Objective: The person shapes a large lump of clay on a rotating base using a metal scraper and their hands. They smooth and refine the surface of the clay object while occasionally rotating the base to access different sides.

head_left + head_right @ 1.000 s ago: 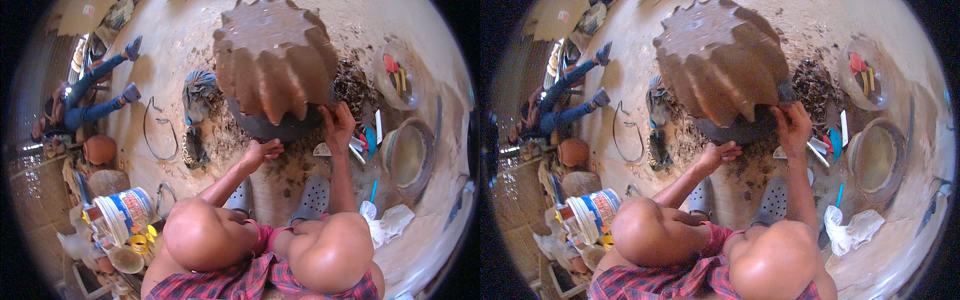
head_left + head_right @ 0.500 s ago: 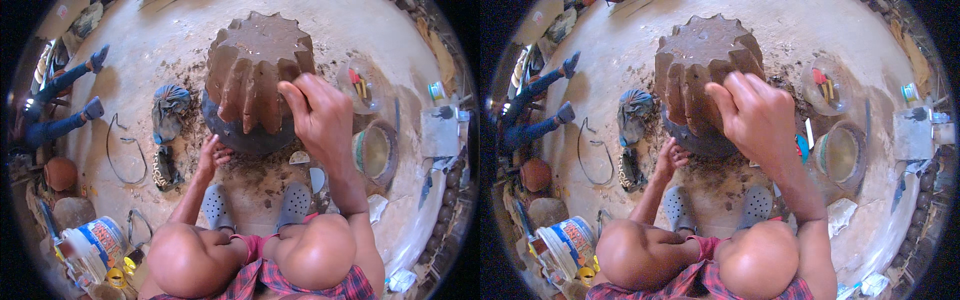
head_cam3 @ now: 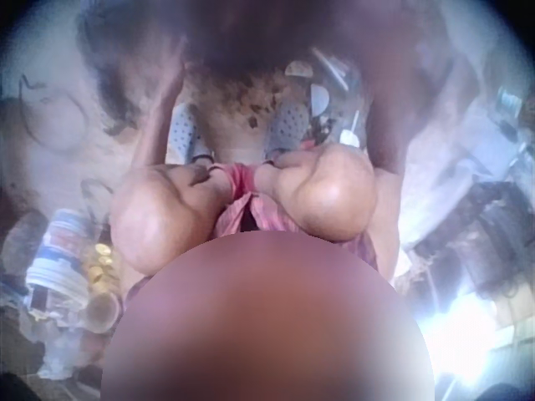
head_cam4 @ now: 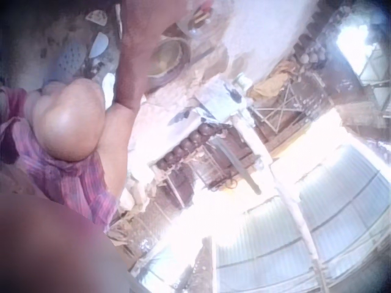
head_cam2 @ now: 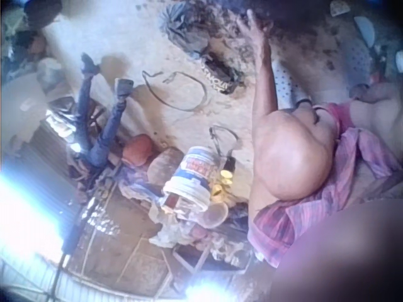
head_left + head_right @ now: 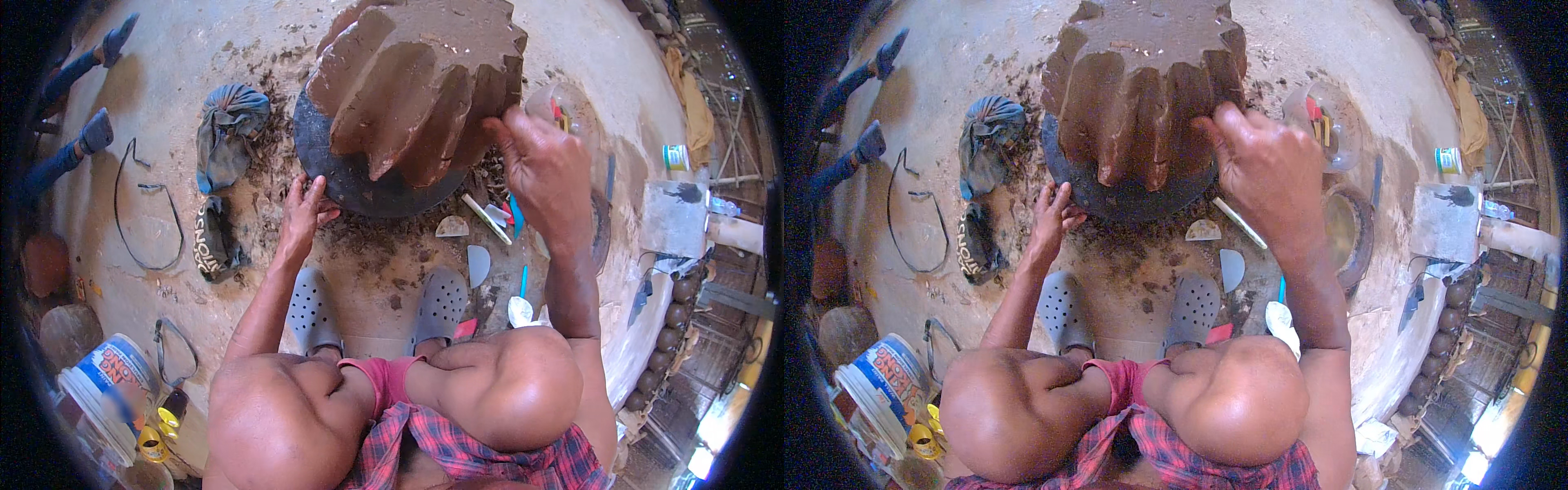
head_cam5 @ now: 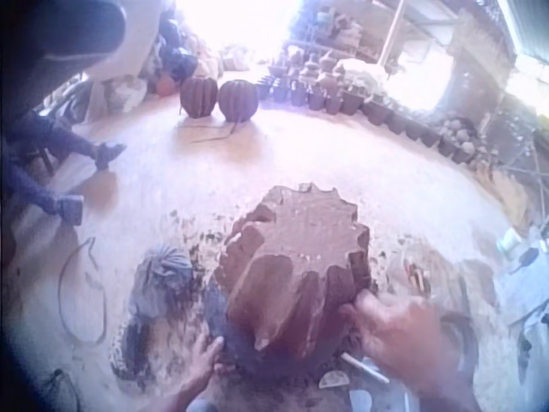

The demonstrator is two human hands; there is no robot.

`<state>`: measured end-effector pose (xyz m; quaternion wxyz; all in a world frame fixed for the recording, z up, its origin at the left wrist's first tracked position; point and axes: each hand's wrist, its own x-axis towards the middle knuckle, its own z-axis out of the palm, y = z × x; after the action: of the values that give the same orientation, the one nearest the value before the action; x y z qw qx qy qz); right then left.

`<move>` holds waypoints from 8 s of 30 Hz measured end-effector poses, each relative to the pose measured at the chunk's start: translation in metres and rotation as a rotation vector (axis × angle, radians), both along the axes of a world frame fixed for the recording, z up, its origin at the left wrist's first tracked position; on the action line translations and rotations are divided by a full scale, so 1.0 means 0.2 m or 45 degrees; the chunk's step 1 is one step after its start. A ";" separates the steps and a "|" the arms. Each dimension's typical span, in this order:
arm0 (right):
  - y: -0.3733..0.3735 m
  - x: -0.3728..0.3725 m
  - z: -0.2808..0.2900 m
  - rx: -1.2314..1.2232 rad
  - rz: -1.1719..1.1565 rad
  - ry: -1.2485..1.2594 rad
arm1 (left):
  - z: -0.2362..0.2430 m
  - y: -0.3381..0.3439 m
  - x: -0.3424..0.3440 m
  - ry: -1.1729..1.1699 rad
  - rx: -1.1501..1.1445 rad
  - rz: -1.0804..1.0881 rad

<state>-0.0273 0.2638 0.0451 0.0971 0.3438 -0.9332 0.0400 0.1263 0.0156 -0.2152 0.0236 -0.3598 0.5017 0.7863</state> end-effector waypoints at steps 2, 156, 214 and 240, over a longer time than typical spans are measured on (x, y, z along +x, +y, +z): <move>0.05 0.02 -0.09 -0.053 0.003 -0.032 | 0.01 0.00 -0.01 -0.022 0.013 0.013; -0.03 0.15 -0.20 -0.481 0.187 0.004 | -0.05 0.12 0.04 0.078 0.317 0.092; 0.09 0.22 -0.65 -0.490 0.116 -0.147 | -0.06 0.10 0.07 0.043 0.350 0.104; 0.22 0.24 -0.58 -0.684 0.105 -0.195 | -0.02 0.27 0.06 -0.197 0.292 -0.250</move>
<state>0.0209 0.3071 -0.0708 0.1123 0.3395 -0.8789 0.3157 0.1387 0.0691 -0.2201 0.1799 -0.3635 0.4380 0.8023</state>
